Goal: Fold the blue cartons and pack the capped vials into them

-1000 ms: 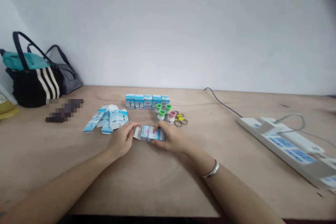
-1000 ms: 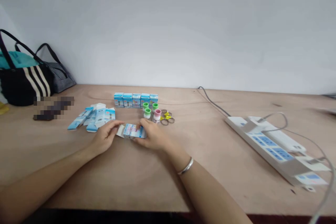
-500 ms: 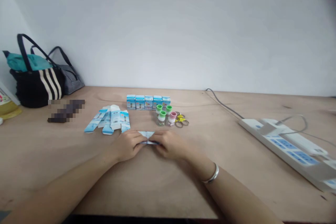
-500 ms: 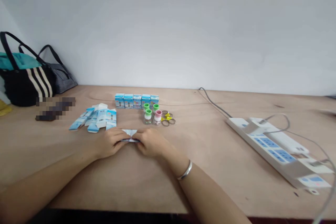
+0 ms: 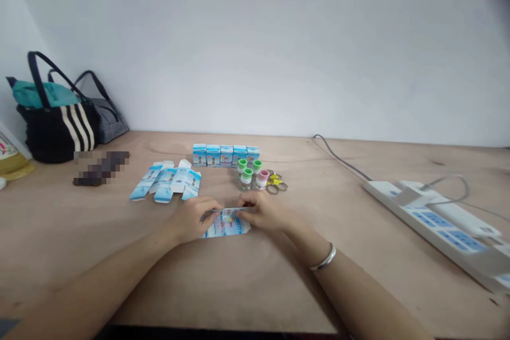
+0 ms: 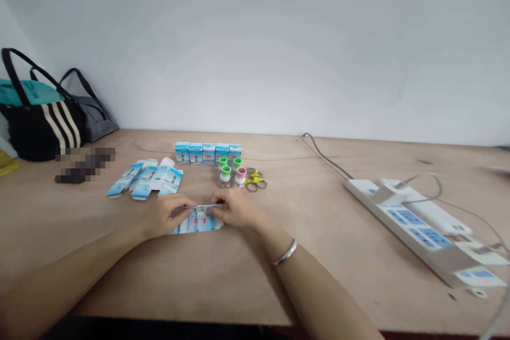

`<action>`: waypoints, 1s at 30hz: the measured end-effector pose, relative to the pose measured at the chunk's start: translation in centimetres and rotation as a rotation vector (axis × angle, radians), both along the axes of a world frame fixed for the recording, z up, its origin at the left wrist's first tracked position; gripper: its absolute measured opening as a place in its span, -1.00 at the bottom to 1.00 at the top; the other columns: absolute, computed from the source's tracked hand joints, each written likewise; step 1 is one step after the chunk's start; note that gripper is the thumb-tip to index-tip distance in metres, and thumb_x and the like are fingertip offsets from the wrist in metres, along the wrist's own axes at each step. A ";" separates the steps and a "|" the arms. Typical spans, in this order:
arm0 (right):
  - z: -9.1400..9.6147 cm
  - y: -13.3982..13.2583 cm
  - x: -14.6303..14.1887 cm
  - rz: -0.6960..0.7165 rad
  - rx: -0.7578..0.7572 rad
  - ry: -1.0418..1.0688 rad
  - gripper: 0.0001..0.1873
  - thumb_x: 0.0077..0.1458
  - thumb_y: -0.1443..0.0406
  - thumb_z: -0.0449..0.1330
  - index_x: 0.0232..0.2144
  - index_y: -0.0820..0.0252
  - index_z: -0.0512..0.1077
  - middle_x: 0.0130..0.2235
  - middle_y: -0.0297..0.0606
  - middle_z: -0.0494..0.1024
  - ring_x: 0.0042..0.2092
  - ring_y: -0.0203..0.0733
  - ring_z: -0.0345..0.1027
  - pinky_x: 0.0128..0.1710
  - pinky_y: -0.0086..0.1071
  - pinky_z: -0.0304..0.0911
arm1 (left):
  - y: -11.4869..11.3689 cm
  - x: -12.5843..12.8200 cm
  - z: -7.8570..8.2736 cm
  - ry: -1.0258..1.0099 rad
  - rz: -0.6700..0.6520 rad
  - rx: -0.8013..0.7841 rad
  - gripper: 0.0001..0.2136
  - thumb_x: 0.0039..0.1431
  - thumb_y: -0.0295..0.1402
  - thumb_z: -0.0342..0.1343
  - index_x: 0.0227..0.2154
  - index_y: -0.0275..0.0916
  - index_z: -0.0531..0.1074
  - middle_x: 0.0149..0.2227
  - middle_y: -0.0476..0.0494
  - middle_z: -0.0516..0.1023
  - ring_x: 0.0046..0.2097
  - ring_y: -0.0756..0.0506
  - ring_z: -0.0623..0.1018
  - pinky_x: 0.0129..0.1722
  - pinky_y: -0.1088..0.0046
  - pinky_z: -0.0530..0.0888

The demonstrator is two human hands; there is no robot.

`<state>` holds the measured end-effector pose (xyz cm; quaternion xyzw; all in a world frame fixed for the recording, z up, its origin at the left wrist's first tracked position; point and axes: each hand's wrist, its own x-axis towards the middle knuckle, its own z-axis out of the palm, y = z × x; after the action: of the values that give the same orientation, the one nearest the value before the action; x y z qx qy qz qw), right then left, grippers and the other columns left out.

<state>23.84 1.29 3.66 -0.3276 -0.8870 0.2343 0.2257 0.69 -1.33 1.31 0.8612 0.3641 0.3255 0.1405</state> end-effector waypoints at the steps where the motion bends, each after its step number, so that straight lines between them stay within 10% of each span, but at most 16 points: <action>1: 0.1 -0.1 0.0 -0.012 0.005 0.026 -0.86 0.02 0.25 0.20 -0.37 0.23 0.41 -0.39 -0.30 0.49 -0.39 -0.28 0.34 -0.43 -0.45 0.23 | 0.0 -0.2 0.3 -0.001 0.021 0.007 -0.81 0.15 -0.40 -0.02 -0.25 -0.13 0.48 -0.27 -0.05 0.59 -0.24 -0.07 0.56 -0.23 0.42 0.47; 6: -0.1 -0.6 -0.2 -0.119 -0.001 0.150 -0.36 -0.01 0.12 0.25 0.07 0.20 0.18 -0.17 -0.16 0.47 -0.35 -0.26 0.38 -0.42 -0.40 0.30 | 1.1 -3.8 3.0 -0.120 0.360 0.101 -0.77 0.14 -0.30 -0.01 -0.15 -0.15 0.41 -0.17 -0.07 0.56 -0.17 -0.09 0.54 -0.18 0.42 0.47; 12: -0.9 -0.7 -0.7 -0.095 0.024 0.055 -0.59 0.02 0.23 0.23 -0.07 0.22 0.32 -0.19 -0.15 0.48 -0.38 -0.26 0.38 -0.41 -0.37 0.30 | 3.2 -9.1 4.5 -0.081 0.773 0.097 -0.68 0.06 -0.34 0.00 -0.08 -0.20 0.35 -0.17 -0.12 0.52 -0.26 -0.10 0.53 -0.26 0.40 0.46; 20: -0.7 -0.9 -1.0 -0.046 0.081 -0.009 -0.65 0.04 0.27 0.22 -0.10 0.25 0.34 -0.25 -0.18 0.49 -0.37 -0.27 0.36 -0.37 -0.37 0.27 | 3.4 -9.8 3.8 0.361 0.993 0.170 -0.70 0.02 -0.21 0.07 -0.19 -0.21 0.44 -0.20 -0.27 0.44 -0.10 -0.32 0.43 -0.11 0.14 0.37; 30: -0.6 -0.8 -1.3 0.040 0.176 -0.099 -0.81 0.01 0.30 0.22 -0.26 0.22 0.41 -0.32 -0.22 0.45 -0.33 -0.23 0.31 -0.32 -0.38 0.21 | 11.9 -5.6 4.9 0.277 0.541 0.062 -0.55 0.02 -0.37 0.10 0.03 -0.23 0.31 0.09 -0.24 0.38 0.13 -0.22 0.33 0.11 0.25 0.26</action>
<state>22.59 0.48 3.04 -0.3000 -0.9207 0.1433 0.2046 -4.91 10.60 6.26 0.7729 0.5860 0.2417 -0.0285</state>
